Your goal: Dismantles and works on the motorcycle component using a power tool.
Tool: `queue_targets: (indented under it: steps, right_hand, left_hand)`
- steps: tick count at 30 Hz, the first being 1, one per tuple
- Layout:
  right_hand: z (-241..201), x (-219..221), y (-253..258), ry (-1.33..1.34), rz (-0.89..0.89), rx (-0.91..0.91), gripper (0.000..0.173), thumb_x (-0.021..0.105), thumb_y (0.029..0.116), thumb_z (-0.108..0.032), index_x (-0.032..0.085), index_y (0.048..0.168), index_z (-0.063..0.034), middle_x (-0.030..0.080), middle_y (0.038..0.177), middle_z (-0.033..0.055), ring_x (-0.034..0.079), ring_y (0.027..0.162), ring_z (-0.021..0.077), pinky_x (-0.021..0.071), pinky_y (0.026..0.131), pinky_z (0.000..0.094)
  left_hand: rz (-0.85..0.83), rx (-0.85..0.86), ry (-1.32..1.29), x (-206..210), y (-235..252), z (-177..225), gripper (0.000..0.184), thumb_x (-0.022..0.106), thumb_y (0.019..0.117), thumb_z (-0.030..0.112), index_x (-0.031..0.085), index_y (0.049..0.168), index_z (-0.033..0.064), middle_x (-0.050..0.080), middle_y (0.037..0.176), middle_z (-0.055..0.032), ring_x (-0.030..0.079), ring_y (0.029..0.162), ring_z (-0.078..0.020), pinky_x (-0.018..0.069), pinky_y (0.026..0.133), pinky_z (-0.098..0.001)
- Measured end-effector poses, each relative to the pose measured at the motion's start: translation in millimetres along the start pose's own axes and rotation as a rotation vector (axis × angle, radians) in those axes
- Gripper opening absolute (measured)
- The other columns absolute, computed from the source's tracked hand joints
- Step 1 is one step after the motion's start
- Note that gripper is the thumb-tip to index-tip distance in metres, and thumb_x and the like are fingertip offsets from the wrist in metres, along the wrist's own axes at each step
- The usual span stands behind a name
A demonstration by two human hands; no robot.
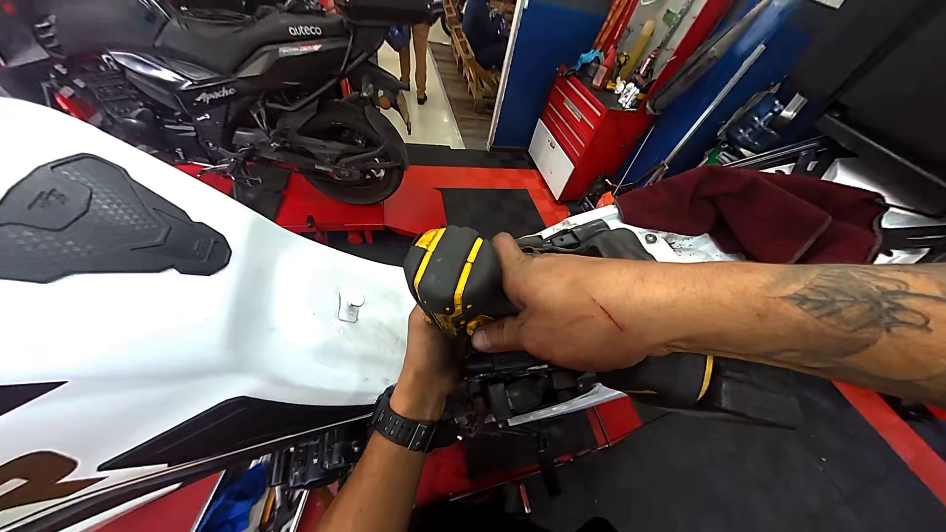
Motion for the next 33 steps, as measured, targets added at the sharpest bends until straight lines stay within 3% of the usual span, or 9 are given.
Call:
queue_targets:
  steps: [3, 8, 12, 18, 21, 23, 25, 29, 33]
  right_hand:
    - [0.9, 0.6, 1.8, -0.002, -0.005, -0.004, 0.065, 0.065, 0.0972, -0.052, 0.032, 0.139, -0.0148, 0.062, 0.089, 0.0007, 0.068, 0.079, 0.0139, 0.0581, 0.064, 0.0370]
    - [0.0, -8.0, -1.3, -0.007, 0.036, -0.027, 0.065, 0.065, 0.0978, -0.051, 0.033, 0.140, -0.0121, 0.062, 0.091, 0.0016, 0.067, 0.079, 0.0132, 0.0574, 0.064, 0.0355]
    - [7.6, -24.7, -5.8, 0.041, 0.165, -0.055, 0.077, 0.067, 0.0974, -0.047, 0.026, 0.153, -0.0124, 0.066, 0.101, 0.0040, 0.069, 0.091, 0.0150, 0.0597, 0.073, 0.0403]
    - [24.9, -23.7, -25.5, 0.307, 0.332, 0.026, 0.063, 0.065, 0.0986, -0.047, 0.031, 0.145, -0.0228, 0.069, 0.096, -0.0005, 0.071, 0.071, 0.0125, 0.0633, 0.060, 0.0358]
    - [37.4, -5.4, -40.4, 0.425, 0.500, 0.001, 0.061, 0.065, 0.0979, -0.049, 0.035, 0.145, -0.0255, 0.068, 0.106, -0.0028, 0.073, 0.082, 0.0108, 0.0659, 0.068, 0.0360]
    - [42.9, 9.3, -47.3, 0.491, 0.622, -0.009, 0.062, 0.066, 0.0973, -0.048, 0.038, 0.147, -0.0247, 0.060, 0.124, 0.0002, 0.069, 0.094, 0.0106, 0.0634, 0.078, 0.0351]
    - [47.1, 23.0, -47.7, 0.581, 0.742, -0.025, 0.059, 0.069, 0.0962, -0.046, 0.042, 0.144, -0.0245, 0.056, 0.131, 0.0017, 0.069, 0.095, 0.0099, 0.0646, 0.077, 0.0330]
    - [48.0, 46.4, -49.0, 0.595, 0.937, -0.064, 0.058, 0.068, 0.0961, -0.047, 0.044, 0.143, -0.0226, 0.053, 0.133, 0.0034, 0.066, 0.102, 0.0096, 0.0623, 0.079, 0.0331]
    - [47.7, 69.3, -47.4, 0.577, 1.009, -0.137, 0.064, 0.070, 0.0958, -0.041, 0.041, 0.149, -0.0202, 0.063, 0.125, -0.0038, 0.067, 0.106, 0.0057, 0.0627, 0.086, 0.0299]
  left_hand:
    - [-0.007, -0.003, -0.017, 1.5, -0.3, 0.4, 0.031, 0.047, 0.1034, 0.036, 0.068, 0.090, 0.0175, 0.069, 0.077, -0.0006, 0.064, 0.063, -0.0052, 0.0565, 0.059, -0.0233]
    - [-0.073, 0.022, -0.046, 8.6, 7.7, 7.4, 0.030, 0.046, 0.1041, 0.033, 0.070, 0.097, 0.0161, 0.073, 0.087, -0.0025, 0.070, 0.077, -0.0079, 0.0598, 0.068, -0.0261]
    - [-0.180, 0.048, 0.019, 31.2, 34.7, 23.3, 0.034, 0.036, 0.1074, 0.027, 0.067, 0.098, 0.0164, 0.072, 0.089, -0.0010, 0.070, 0.085, -0.0083, 0.0598, 0.075, -0.0280]
    - [-0.367, -0.020, 0.203, 63.1, 68.0, 40.3, 0.040, 0.028, 0.1090, 0.026, 0.065, 0.098, 0.0188, 0.072, 0.086, 0.0016, 0.069, 0.081, -0.0070, 0.0594, 0.072, -0.0260]
    - [-0.483, -0.046, 0.370, 83.6, 75.7, 45.4, 0.037, 0.033, 0.1063, 0.023, 0.065, 0.088, 0.0187, 0.070, 0.076, 0.0031, 0.066, 0.069, -0.0051, 0.0562, 0.061, -0.0234]
    - [-0.582, -0.078, 0.443, 97.7, 77.5, 47.2, 0.036, 0.034, 0.1077, 0.023, 0.066, 0.091, 0.0173, 0.071, 0.080, 0.0025, 0.068, 0.076, -0.0066, 0.0581, 0.068, -0.0260]
    - [-0.648, -0.086, 0.485, 108.5, 79.5, 47.5, 0.034, 0.035, 0.1080, 0.023, 0.067, 0.095, 0.0159, 0.072, 0.084, 0.0021, 0.069, 0.081, -0.0070, 0.0595, 0.074, -0.0275]
    - [-0.708, -0.092, 0.594, 119.5, 79.2, 51.6, 0.039, 0.033, 0.1098, 0.028, 0.069, 0.099, 0.0176, 0.074, 0.088, 0.0053, 0.070, 0.085, -0.0042, 0.0600, 0.077, -0.0260]
    - [-0.805, -0.206, 0.736, 131.8, 84.0, 46.5, 0.049, 0.034, 0.1103, 0.040, 0.071, 0.104, 0.0093, 0.072, 0.091, -0.0024, 0.070, 0.085, -0.0096, 0.0611, 0.076, -0.0313]
Point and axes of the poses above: each hand's wrist, its own y-axis towards the middle knuckle, its own x-axis out of the palm, z = x × y, the point moved 4 cm from there along y, towards the middle knuckle
